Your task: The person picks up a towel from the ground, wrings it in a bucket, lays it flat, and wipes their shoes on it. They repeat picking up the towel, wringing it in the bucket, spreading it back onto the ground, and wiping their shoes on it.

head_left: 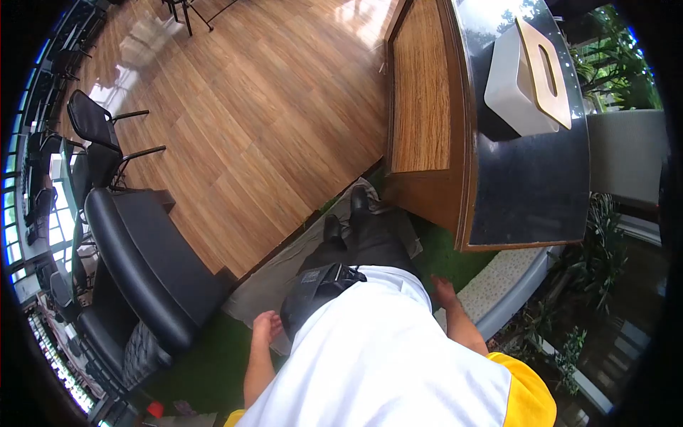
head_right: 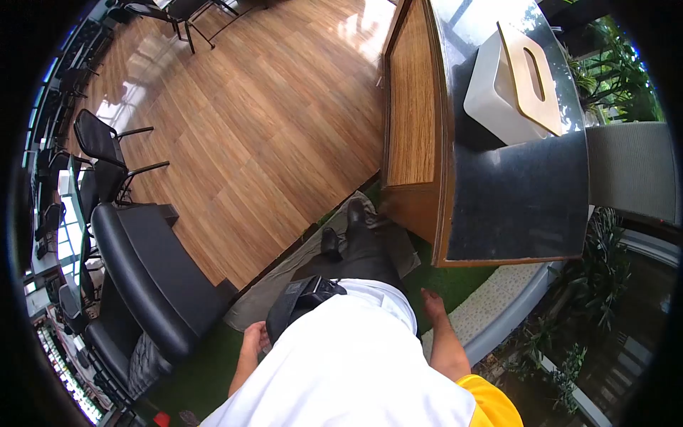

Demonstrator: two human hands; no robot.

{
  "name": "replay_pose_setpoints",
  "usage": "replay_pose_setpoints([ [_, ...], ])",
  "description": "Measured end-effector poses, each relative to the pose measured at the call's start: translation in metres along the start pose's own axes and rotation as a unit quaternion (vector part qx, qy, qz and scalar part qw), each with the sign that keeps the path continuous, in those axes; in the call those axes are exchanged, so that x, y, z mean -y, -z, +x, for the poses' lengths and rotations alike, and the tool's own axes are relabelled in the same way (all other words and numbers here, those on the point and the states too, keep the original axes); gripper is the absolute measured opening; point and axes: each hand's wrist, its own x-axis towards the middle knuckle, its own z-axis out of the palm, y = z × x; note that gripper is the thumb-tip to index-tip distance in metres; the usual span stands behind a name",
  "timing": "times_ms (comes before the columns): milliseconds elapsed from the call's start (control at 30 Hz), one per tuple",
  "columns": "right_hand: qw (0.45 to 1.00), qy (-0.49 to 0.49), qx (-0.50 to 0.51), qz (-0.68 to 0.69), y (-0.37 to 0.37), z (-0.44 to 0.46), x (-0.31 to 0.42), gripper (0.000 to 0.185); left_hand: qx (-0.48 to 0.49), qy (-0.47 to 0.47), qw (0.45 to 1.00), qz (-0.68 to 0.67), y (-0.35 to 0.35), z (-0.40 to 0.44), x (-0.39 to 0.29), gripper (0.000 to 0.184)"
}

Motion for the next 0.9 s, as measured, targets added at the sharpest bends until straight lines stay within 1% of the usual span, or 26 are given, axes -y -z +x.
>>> replay_pose_setpoints([
  [33, 1.000, 0.015, -0.001, -0.017, 0.001, -0.001, 0.007, 0.062, 0.014, -0.002, 1.000, -0.024, 0.002, 0.005, 0.006, 0.022],
  [133, 0.994, 0.008, 0.008, 0.106, 0.021, 0.035, 0.001, 0.061, 0.036, 0.023, 0.999, -0.023, -0.004, 0.016, 0.018, 0.021],
  [233, 0.990, 0.032, -0.026, 0.134, 0.029, 0.029, 0.024, 0.058, 0.089, 0.028, 0.995, -0.035, -0.013, 0.052, 0.018, 0.018],
  [267, 0.991, 0.030, -0.021, 0.132, 0.031, 0.029, 0.021, 0.058, 0.105, 0.035, 0.993, -0.037, -0.011, 0.060, 0.022, 0.017],
  [300, 0.991, 0.029, -0.015, 0.132, 0.030, 0.031, 0.016, 0.058, 0.063, 0.022, 0.998, -0.003, -0.029, 0.030, -0.005, 0.015],
  [333, 0.991, 0.031, -0.010, 0.130, 0.031, 0.034, 0.013, 0.058, 0.052, 0.009, 0.998, 0.015, -0.036, 0.014, -0.028, 0.015],
  [433, 0.991, 0.015, -0.008, 0.131, 0.029, 0.037, -0.017, 0.058, 0.012, -0.026, 0.999, 0.035, -0.059, -0.027, -0.055, 0.017],
  [500, 0.990, 0.050, 0.014, 0.130, 0.034, 0.062, -0.031, 0.057, 0.006, -0.015, 1.000, 0.026, -0.066, -0.033, -0.059, 0.018],
  [533, 0.989, 0.062, 0.020, 0.133, 0.036, 0.059, -0.033, 0.057, 0.006, -0.006, 1.000, 0.028, -0.066, -0.033, -0.056, 0.019],
  [567, 0.990, 0.050, 0.005, 0.132, 0.040, 0.060, -0.031, 0.057, 0.014, 0.006, 0.998, 0.060, -0.067, -0.026, -0.057, 0.020],
  [633, 0.990, 0.017, -0.029, 0.134, 0.047, 0.033, 0.002, 0.057, 0.031, -0.003, 0.992, 0.119, -0.082, -0.020, -0.075, 0.022],
  [667, 0.987, 0.019, -0.046, 0.150, 0.048, 0.033, -0.007, 0.058, 0.036, -0.001, 0.988, 0.152, -0.083, -0.021, -0.078, 0.023],
  [700, 0.983, 0.023, -0.064, 0.170, 0.046, 0.035, -0.016, 0.060, 0.054, -0.037, 0.985, 0.162, -0.080, -0.007, -0.081, 0.024],
  [733, 0.977, 0.030, -0.085, 0.191, 0.045, 0.036, -0.019, 0.061, 0.051, -0.050, 0.983, 0.166, -0.086, -0.005, -0.099, 0.024],
  [800, 0.984, 0.014, -0.066, 0.162, 0.046, 0.024, -0.035, 0.063, 0.043, -0.057, 0.982, 0.174, -0.098, -0.013, -0.118, 0.025],
  [833, 0.988, 0.008, -0.054, 0.145, 0.049, 0.014, -0.047, 0.065, 0.033, -0.095, 0.978, 0.183, -0.107, -0.026, -0.128, 0.018],
  [900, 0.992, -0.039, -0.046, 0.111, 0.051, 0.009, -0.076, 0.064, 0.031, -0.083, 0.983, 0.161, -0.111, -0.038, -0.135, 0.022],
])
